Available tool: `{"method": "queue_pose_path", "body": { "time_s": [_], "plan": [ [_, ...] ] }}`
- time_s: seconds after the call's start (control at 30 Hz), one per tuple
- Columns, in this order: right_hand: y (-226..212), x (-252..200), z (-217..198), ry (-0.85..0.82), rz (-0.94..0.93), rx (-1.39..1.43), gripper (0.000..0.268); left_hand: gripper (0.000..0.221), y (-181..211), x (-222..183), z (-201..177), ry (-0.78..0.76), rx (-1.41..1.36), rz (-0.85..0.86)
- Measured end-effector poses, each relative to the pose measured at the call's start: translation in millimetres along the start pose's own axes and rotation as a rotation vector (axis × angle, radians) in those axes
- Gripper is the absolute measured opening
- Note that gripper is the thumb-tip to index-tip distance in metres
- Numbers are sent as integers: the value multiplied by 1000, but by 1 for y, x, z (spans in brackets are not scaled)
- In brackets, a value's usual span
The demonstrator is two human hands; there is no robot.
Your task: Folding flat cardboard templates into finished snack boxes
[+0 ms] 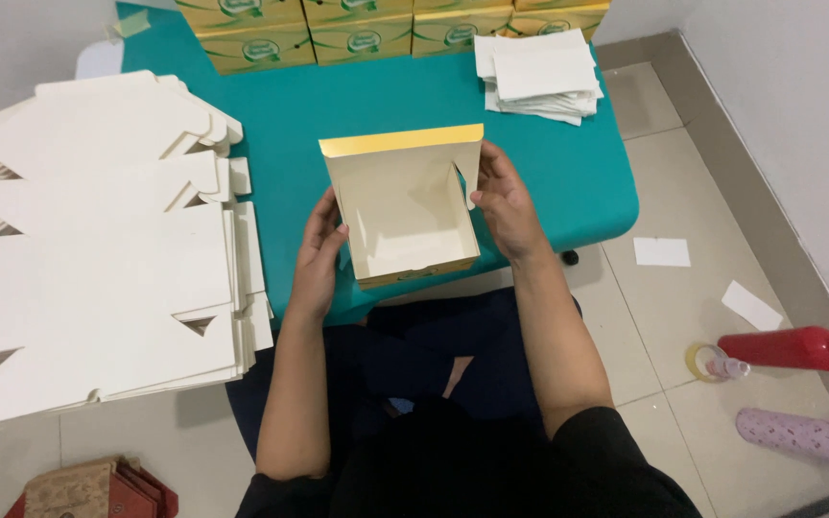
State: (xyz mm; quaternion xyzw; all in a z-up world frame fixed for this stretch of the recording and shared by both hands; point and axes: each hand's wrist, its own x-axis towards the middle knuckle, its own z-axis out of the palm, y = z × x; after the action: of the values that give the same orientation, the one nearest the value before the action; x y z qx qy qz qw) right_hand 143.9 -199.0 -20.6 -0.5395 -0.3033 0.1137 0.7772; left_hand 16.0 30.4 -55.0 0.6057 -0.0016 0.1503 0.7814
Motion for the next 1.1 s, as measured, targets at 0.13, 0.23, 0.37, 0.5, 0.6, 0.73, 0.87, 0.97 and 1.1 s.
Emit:
{"method": "queue_pose_path", "body": {
  "time_s": [0.13,0.23,0.37,0.5,0.6,0.73,0.87,0.97,1.1],
  "plan": [
    [9,-4,-5,-21,-31,5,65,52,4,-1,2,-3,4,-11],
    [8,-2,-5,-7,-53,15,64,54,8,1,5,12,3,-7],
    [10,0,-8,-3,-40,49,64,56,6,2,3,15,0,-46],
    [11,-2,-9,-6,-30,68,63,55,1,0,1,14,-20,-35],
    [13,-2,-12,-9,-34,64,64,55,0,1,1,17,-23,-24],
    [9,-2,-8,-16,-41,73,65,56,3,3,-1,29,-60,-20],
    [7,-3,-5,-4,-25,61,65,60,14,3,3,27,-47,-13],
    [6,-4,-6,8,-17,53,65,63,15,3,4,36,-29,-3],
    [-1,-2,-2,12,-8,33,64,61,25,5,2,13,26,22]
  ]
}}
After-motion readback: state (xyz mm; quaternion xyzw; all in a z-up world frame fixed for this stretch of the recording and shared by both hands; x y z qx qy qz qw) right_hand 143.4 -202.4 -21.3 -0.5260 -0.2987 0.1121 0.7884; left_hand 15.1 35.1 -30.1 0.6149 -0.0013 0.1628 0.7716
